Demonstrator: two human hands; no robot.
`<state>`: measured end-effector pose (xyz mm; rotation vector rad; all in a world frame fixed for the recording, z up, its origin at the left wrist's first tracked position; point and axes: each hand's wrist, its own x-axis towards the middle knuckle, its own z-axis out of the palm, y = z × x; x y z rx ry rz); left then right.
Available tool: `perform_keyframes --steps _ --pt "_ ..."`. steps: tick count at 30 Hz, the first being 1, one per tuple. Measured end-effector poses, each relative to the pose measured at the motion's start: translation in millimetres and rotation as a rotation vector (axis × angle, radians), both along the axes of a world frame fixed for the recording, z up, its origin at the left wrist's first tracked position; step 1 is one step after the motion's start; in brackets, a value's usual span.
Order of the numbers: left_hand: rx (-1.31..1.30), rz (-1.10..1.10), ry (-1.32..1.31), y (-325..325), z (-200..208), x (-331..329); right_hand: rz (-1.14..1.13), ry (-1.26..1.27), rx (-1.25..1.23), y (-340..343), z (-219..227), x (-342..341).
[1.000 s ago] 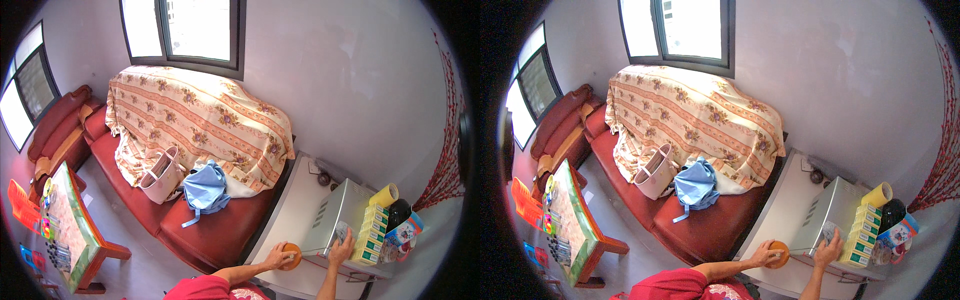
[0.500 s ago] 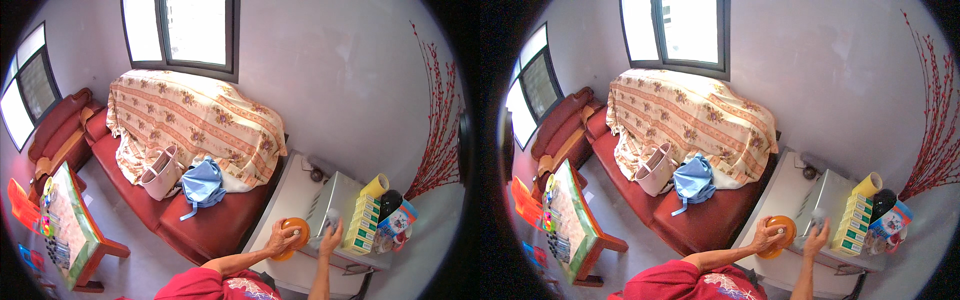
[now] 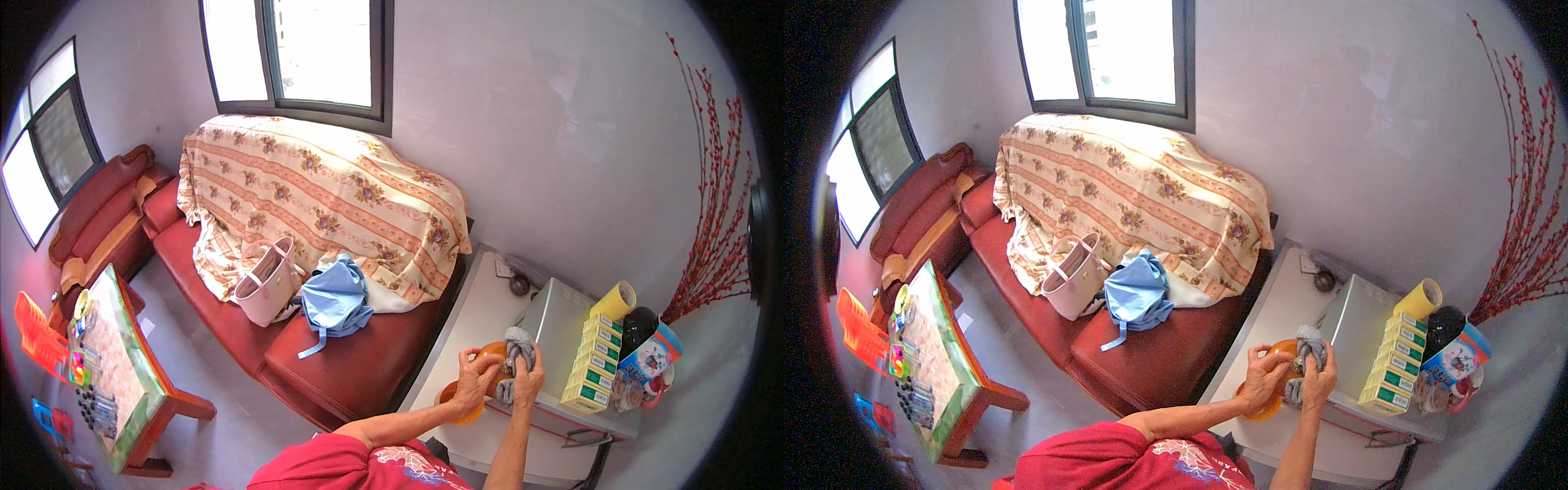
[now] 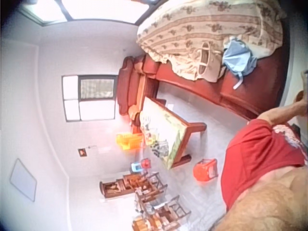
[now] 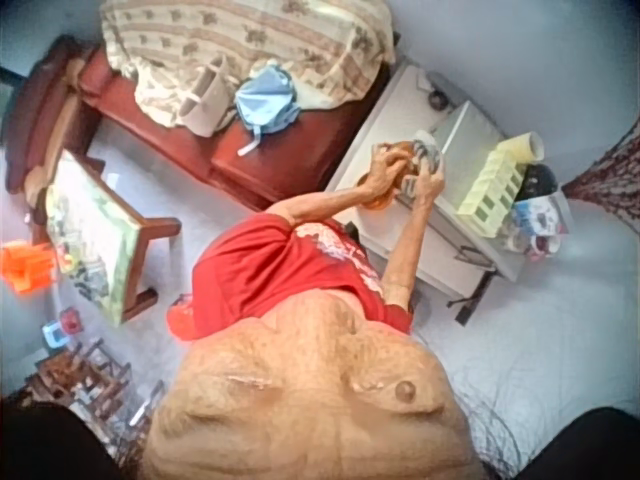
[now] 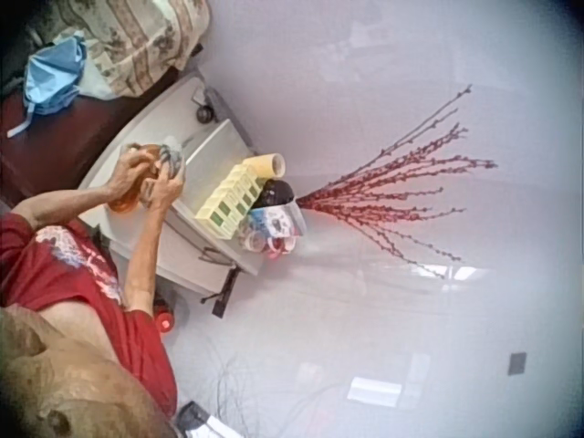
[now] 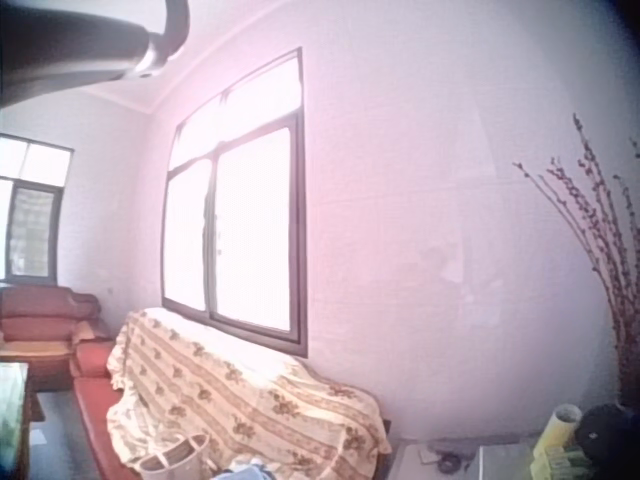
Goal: The person wipes a glass table surface, a red leather sofa, and a white cabinet using a grey cloth. They then pick up an orange ceramic pot, wipe its exterior and interior, and place it back on the cabinet.
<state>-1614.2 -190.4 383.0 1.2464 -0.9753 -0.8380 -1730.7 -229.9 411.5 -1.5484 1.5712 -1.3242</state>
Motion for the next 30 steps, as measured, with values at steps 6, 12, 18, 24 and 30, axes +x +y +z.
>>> perform_keyframes --steps 6,12,18,24,30 --pt "0.396 -0.578 1.029 -2.8 36.7 28.9 0.036 -0.224 -0.070 -2.8 7.2 -0.8" --pt "0.269 -0.646 0.945 -10.5 34.4 40.9 -0.028 -0.072 -0.117 -14.3 6.6 8.2" --pt "0.170 -0.757 0.679 -7.3 4.0 54.4 0.290 0.451 -0.381 38.8 59.3 40.6" --pt "0.032 -0.750 0.139 4.6 18.3 59.2 0.099 0.664 -0.455 53.3 74.6 57.2" --pt "0.117 -0.808 0.220 14.2 63.4 45.3 -0.159 0.169 -0.286 7.2 71.5 25.8"
